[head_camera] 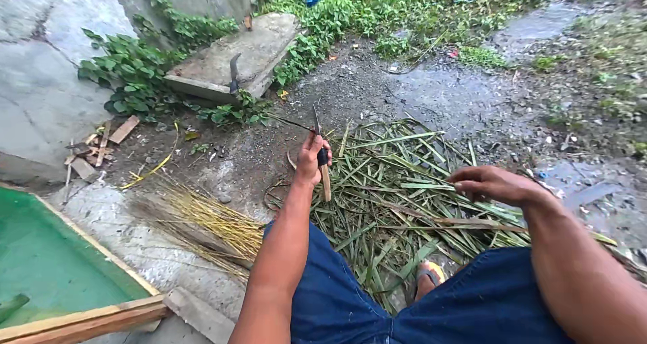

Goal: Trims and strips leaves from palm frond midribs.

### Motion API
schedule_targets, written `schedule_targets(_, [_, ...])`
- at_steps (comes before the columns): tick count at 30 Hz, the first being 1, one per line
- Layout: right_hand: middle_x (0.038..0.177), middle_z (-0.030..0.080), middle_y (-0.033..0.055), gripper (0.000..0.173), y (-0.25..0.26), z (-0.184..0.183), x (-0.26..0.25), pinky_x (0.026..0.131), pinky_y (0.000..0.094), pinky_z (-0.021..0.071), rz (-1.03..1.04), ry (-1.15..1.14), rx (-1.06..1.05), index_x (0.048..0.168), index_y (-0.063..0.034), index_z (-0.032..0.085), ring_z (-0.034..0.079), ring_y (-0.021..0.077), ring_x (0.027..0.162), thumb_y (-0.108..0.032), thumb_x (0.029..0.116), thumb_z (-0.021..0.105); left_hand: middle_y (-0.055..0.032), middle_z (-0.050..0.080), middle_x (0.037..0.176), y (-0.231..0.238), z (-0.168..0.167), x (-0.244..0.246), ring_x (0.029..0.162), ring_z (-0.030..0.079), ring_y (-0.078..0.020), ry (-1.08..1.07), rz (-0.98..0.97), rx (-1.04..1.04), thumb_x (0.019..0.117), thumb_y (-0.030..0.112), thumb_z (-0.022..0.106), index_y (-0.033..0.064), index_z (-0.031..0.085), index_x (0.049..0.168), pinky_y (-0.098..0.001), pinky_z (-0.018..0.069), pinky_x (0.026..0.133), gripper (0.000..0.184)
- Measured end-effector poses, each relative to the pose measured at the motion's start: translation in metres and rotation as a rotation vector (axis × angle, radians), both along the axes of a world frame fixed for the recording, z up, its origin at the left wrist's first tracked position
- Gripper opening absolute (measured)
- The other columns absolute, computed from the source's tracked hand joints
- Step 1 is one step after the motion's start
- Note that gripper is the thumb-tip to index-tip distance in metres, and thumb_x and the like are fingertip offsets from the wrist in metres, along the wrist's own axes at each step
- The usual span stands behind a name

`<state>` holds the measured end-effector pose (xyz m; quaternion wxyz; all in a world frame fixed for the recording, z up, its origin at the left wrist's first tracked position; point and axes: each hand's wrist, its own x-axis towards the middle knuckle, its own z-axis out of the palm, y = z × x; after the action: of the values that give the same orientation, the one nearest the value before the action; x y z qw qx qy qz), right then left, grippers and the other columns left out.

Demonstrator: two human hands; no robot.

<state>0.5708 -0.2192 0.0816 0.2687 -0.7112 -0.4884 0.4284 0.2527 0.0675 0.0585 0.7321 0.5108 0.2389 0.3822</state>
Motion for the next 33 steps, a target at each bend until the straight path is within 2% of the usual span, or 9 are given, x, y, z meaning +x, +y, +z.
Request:
schedule_targets(3, [0.085, 0.067, 0.0056, 0.029, 0.033, 0.009, -0.029, 0.061, 0.0312, 0.0524, 0.020, 0.037, 0.114, 0.123, -0.0029, 0.067, 0.057, 0.0104, 0.062, -0.023, 0.1045, 0.055, 0.0014, 0.059, 0.081, -0.027, 0.002, 0.020, 0.059, 0.057, -0.0075, -0.020, -0.144, 0.035, 0.1065, 0.035, 0.050, 0.0272, 0.049, 0.144, -0.0213, 0.0514, 0.051, 0.038])
schedule_targets(6, [0.076, 0.067, 0.0030, 0.031, 0.058, 0.019, -0.051, 0.052, 0.0285, 0.0500, 0.050, 0.031, 0.274, 0.112, -0.0034, 0.071, 0.055, 0.0087, 0.054, -0.022, 0.1083, 0.046, -0.0004, 0.063, 0.083, -0.053, 0.011, 0.035, 0.061, 0.059, -0.0077, 0.060, -0.256, 0.200, 0.1043, 0.025, 0.054, 0.0184, 0.047, 0.146, -0.0213, 0.0524, 0.053, 0.043])
schedule_targets(10, [0.071, 0.063, 0.0009, 0.027, 0.067, 0.035, -0.055, 0.050, 0.0249, 0.0456, -0.036, 0.024, 0.377, 0.104, -0.0032, 0.073, 0.050, 0.0064, 0.052, -0.015, 0.1073, 0.049, -0.0042, 0.065, 0.086, -0.054, 0.021, 0.041, 0.063, 0.060, -0.0102, 0.182, -0.203, 0.408, 0.1048, 0.020, 0.057, 0.0145, 0.046, 0.152, -0.0240, 0.0535, 0.056, 0.049])
schedule_targets(13, [0.068, 0.063, 0.0020, 0.021, 0.071, 0.032, -0.057, 0.049, 0.0257, 0.0470, -0.127, -0.021, 0.425, 0.102, -0.0038, 0.074, 0.051, 0.0074, 0.050, -0.014, 0.1051, 0.056, -0.0040, 0.065, 0.086, -0.047, 0.016, 0.041, 0.063, 0.060, -0.0098, 0.198, -0.153, 0.409, 0.1046, 0.017, 0.057, 0.0137, 0.047, 0.151, -0.0235, 0.0537, 0.056, 0.048])
schedule_targets(15, [0.071, 0.066, 0.0033, 0.018, 0.077, 0.026, -0.060, 0.053, 0.0310, 0.0507, -0.127, -0.122, 0.427, 0.103, -0.0058, 0.076, 0.055, 0.0100, 0.053, -0.014, 0.1034, 0.060, -0.0048, 0.064, 0.086, -0.047, 0.013, 0.040, 0.063, 0.060, -0.0100, 0.232, -0.164, 0.410, 0.1037, 0.014, 0.058, 0.0110, 0.047, 0.151, -0.0241, 0.0532, 0.056, 0.049])
schedule_targets(18, [0.086, 0.071, 0.0041, 0.014, 0.083, 0.023, -0.067, 0.066, 0.0386, 0.0579, -0.103, -0.271, 0.468, 0.100, -0.0099, 0.077, 0.065, 0.0142, 0.067, -0.014, 0.1006, 0.065, -0.0041, 0.065, 0.085, -0.046, 0.015, 0.039, 0.063, 0.059, -0.0102, 0.260, -0.147, 0.383, 0.1040, 0.015, 0.058, 0.0112, 0.048, 0.150, -0.0244, 0.0529, 0.056, 0.047])
schedule_targets(21, [0.091, 0.070, 0.0050, 0.012, 0.087, 0.022, -0.074, 0.075, 0.0422, 0.0569, -0.075, -0.404, 0.554, 0.099, -0.0101, 0.079, 0.066, 0.0175, 0.080, -0.012, 0.0980, 0.067, -0.0022, 0.063, 0.084, -0.037, 0.013, 0.034, 0.060, 0.058, -0.0088, 0.176, -0.073, 0.284, 0.1064, 0.021, 0.054, 0.0150, 0.044, 0.153, -0.0226, 0.0523, 0.052, 0.048])
schedule_targets(27, [0.093, 0.069, 0.0071, 0.013, 0.089, 0.020, -0.079, 0.074, 0.0460, 0.0566, -0.104, -0.528, 0.685, 0.102, -0.0098, 0.079, 0.067, 0.0217, 0.082, -0.013, 0.0973, 0.067, -0.0016, 0.062, 0.083, -0.025, 0.014, 0.028, 0.058, 0.058, -0.0086, 0.062, -0.016, 0.188, 0.1063, 0.019, 0.053, 0.0164, 0.043, 0.153, -0.0212, 0.0514, 0.050, 0.048])
schedule_targets(33, [0.092, 0.069, 0.0102, 0.016, 0.089, 0.017, -0.088, 0.063, 0.0468, 0.0561, -0.113, -0.662, 0.838, 0.103, -0.0081, 0.079, 0.067, 0.0247, 0.074, -0.011, 0.0956, 0.066, -0.0014, 0.059, 0.081, -0.023, 0.016, 0.023, 0.056, 0.056, -0.0081, 0.073, 0.047, 0.105, 0.1079, 0.021, 0.051, 0.0187, 0.046, 0.151, -0.0209, 0.0502, 0.048, 0.044])
